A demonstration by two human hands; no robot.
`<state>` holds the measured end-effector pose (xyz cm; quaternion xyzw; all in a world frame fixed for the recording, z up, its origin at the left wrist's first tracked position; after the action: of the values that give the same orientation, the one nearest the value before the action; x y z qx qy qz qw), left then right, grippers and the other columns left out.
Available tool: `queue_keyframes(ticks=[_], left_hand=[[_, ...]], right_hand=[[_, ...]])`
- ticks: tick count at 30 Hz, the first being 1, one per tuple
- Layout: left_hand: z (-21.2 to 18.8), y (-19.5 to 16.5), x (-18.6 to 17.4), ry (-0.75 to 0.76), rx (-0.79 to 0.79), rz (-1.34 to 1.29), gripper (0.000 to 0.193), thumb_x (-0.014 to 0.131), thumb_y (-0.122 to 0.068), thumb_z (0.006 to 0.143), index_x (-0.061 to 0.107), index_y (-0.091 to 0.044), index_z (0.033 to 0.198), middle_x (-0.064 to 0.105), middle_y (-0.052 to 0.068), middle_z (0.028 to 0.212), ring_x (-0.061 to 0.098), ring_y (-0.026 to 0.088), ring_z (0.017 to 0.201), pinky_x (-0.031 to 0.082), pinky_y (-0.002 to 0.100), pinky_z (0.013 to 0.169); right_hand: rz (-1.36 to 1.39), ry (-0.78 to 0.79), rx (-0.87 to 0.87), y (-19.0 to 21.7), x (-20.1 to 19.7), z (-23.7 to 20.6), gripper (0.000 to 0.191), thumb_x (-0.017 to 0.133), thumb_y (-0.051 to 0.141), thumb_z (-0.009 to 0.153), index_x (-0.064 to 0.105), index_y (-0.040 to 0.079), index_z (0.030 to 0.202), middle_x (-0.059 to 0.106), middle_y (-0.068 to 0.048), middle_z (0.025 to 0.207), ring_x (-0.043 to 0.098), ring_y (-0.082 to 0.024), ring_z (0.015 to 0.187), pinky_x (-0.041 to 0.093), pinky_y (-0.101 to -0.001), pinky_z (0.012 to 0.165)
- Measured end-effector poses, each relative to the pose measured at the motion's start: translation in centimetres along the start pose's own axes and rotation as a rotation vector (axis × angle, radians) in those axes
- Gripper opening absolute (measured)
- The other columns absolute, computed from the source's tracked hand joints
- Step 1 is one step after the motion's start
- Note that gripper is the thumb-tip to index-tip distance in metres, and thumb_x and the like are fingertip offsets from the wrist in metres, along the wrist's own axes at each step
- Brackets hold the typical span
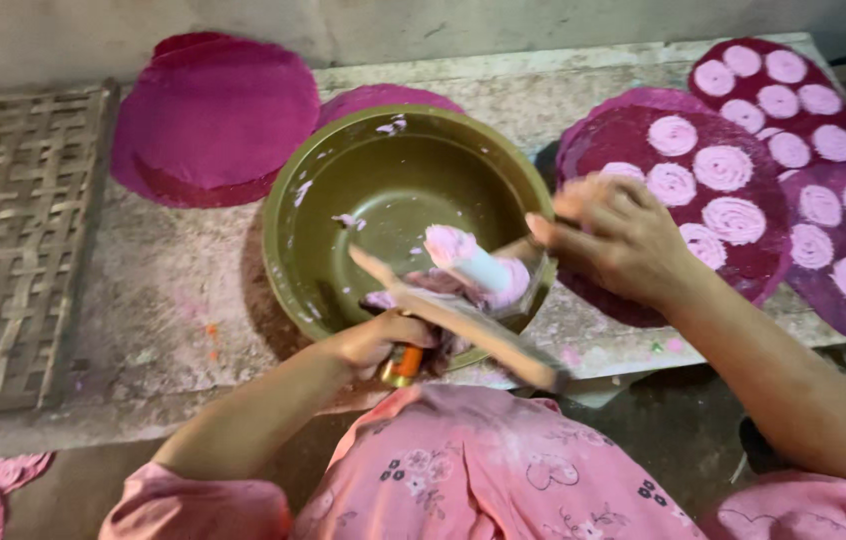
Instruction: The person loads pink paste into a wooden hand press and squeezes rosette swirls onto round magenta boards, placing each rosette in a pattern. When a board is filled, the person sets it aside with other finished boards and continues pressing more rosettes.
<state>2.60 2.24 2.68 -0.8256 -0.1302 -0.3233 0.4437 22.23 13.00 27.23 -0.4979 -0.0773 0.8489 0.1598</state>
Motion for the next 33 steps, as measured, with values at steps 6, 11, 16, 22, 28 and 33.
queue_keyframes(ticks=[6, 11, 16, 22, 28, 33], left_hand=[[-3.5, -6.4, 3.6, -0.255, 0.41, 0.595, 0.052, 0.077, -0.005, 0.079, 0.064, 0.0, 0.13, 0.075, 0.01, 0.114, 0.07, 0.017, 0.099, 0.058, 0.035, 0.087], [-7.9, -10.5, 6.0, -0.496, 0.732, 0.917, 0.067, 0.092, -0.016, 0.068, 0.063, -0.004, 0.128, 0.073, 0.007, 0.114, 0.07, 0.016, 0.103, 0.057, 0.032, 0.091], [-8.6, -11.2, 3.9, -0.681, 0.713, 0.954, 0.068, 0.086, -0.016, 0.074, 0.06, -0.007, 0.135, 0.075, 0.008, 0.113, 0.073, 0.016, 0.102, 0.057, 0.032, 0.089], [-7.7, -10.6, 1.4, -0.741, 0.702, 0.901, 0.054, 0.084, -0.017, 0.079, 0.063, -0.006, 0.128, 0.077, 0.01, 0.109, 0.076, 0.021, 0.099, 0.059, 0.033, 0.087], [-7.9, -12.1, 2.1, -0.766, 0.858, 0.976, 0.067, 0.082, -0.014, 0.078, 0.055, 0.0, 0.137, 0.072, 0.013, 0.113, 0.073, 0.023, 0.1, 0.058, 0.034, 0.086], [-7.3, -12.8, 2.4, -0.808, 1.013, 1.059, 0.063, 0.085, -0.014, 0.078, 0.058, 0.0, 0.133, 0.07, 0.017, 0.119, 0.072, 0.027, 0.104, 0.057, 0.038, 0.091]], right_hand=[[1.041, 0.131, 0.476, 1.5, 3.5, 2.3, 0.091, 0.091, 0.037, 0.066, 0.054, 0.014, 0.147, 0.057, -0.008, 0.134, 0.057, -0.021, 0.123, 0.049, -0.0374, 0.104], [1.199, 0.234, 0.4, 3.9, 6.1, 4.1, 0.082, 0.091, 0.024, 0.069, 0.059, 0.007, 0.142, 0.058, -0.011, 0.131, 0.056, -0.023, 0.122, 0.045, -0.0386, 0.105], [1.167, 0.136, 0.54, 3.7, 7.7, 3.2, 0.025, 0.079, 0.012, 0.091, 0.069, 0.005, 0.113, 0.064, -0.006, 0.116, 0.064, -0.016, 0.109, 0.051, -0.0309, 0.095], [1.431, -0.119, 0.785, 3.8, 11.4, 1.1, 0.023, 0.061, 0.0, 0.098, 0.067, -0.001, 0.12, 0.061, -0.007, 0.117, 0.059, -0.013, 0.107, 0.048, -0.0282, 0.093], [1.8, -0.511, 0.843, 4.7, 11.9, 0.5, 0.03, 0.055, -0.009, 0.094, 0.068, -0.004, 0.12, 0.063, -0.012, 0.117, 0.064, -0.018, 0.11, 0.051, -0.0334, 0.1], [1.005, -0.351, 0.708, 5.0, 9.0, 3.0, 0.034, 0.077, -0.002, 0.089, 0.065, 0.0, 0.12, 0.058, -0.015, 0.121, 0.062, -0.018, 0.11, 0.06, -0.0309, 0.087]])
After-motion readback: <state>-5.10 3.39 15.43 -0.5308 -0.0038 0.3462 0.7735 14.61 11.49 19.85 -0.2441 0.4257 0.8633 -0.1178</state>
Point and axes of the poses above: each hand's wrist, its own z-axis towards the middle knuckle, its own x-axis out of the palm, y = z × x, the point moved 7 cm from there along z, towards the middle knuckle
